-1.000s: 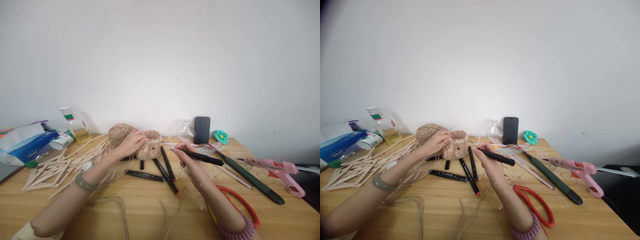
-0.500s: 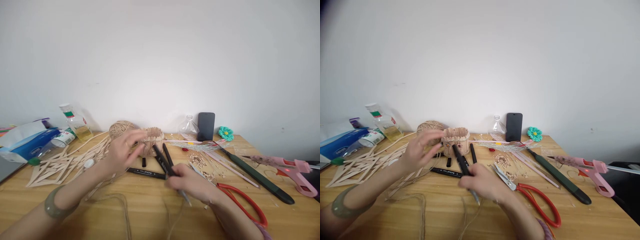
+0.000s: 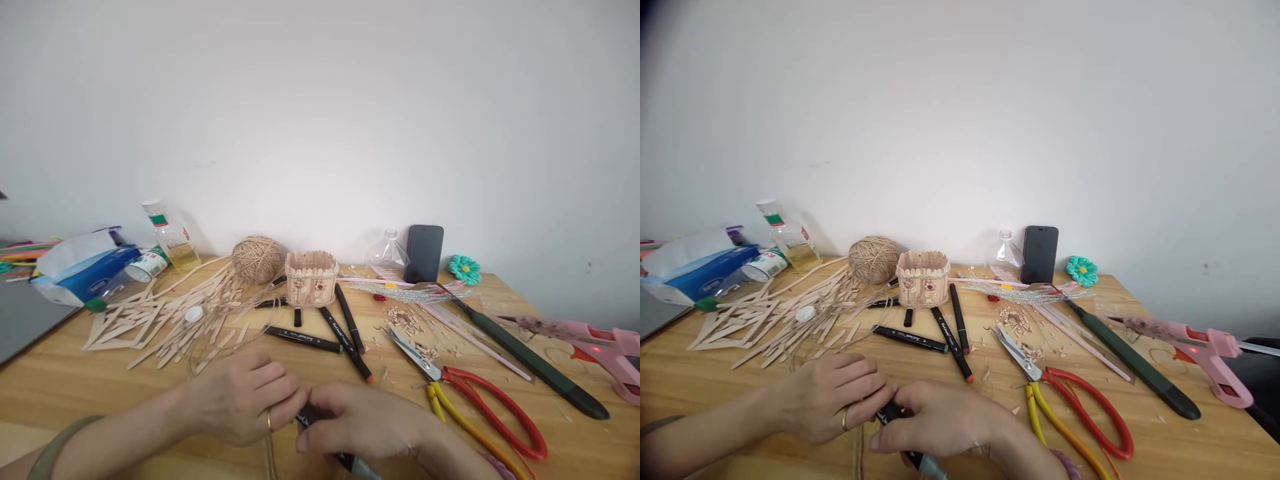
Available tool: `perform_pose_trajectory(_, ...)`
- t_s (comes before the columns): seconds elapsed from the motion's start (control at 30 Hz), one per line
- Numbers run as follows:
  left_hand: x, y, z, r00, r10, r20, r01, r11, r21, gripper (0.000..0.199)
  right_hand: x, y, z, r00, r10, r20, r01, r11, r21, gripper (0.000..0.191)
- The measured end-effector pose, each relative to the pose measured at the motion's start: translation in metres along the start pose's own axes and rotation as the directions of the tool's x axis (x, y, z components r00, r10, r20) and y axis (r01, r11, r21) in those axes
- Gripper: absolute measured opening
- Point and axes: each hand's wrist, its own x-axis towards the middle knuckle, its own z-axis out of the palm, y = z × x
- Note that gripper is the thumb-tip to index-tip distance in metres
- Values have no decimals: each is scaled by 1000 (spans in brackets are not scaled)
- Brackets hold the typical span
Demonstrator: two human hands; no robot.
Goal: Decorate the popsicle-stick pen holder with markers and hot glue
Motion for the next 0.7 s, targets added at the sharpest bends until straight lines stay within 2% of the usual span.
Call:
perform_pose_trajectory(0.13, -4, 3, -5, 1000, -14, -22, 13, 999, -34, 25, 2, 0, 3, 991, 120, 63, -126, 988, 93, 18)
perform_pose_trajectory(0.3, -5, 9, -11, 997, -76, -18, 74, 995, -62, 41, 7, 5, 3, 946, 219, 240, -246, 965, 87, 23)
perform_pose_trajectory(0.37, -5, 11, -13, 995, -87, -46, 85, 995, -54, 43, 6, 2, 6, 930, 248, 271, -284, 953, 104, 23)
perform_pose_trajectory(0.5, -5, 14, -15, 991, -106, -87, 105, 994, -13, 43, -1, -11, 16, 933, 284, 222, -317, 939, 132, 31)
perform_pose_trajectory(0.6, -1, 19, -16, 991, -120, -56, 121, 992, 22, 42, -7, -19, 19, 940, 283, 189, -295, 955, 39, 34)
perform_pose_trajectory(0.7, 4, 26, -20, 990, -143, -20, 143, 990, 9, 41, -15, -22, 19, 947, 286, 146, -269, 955, -123, 31)
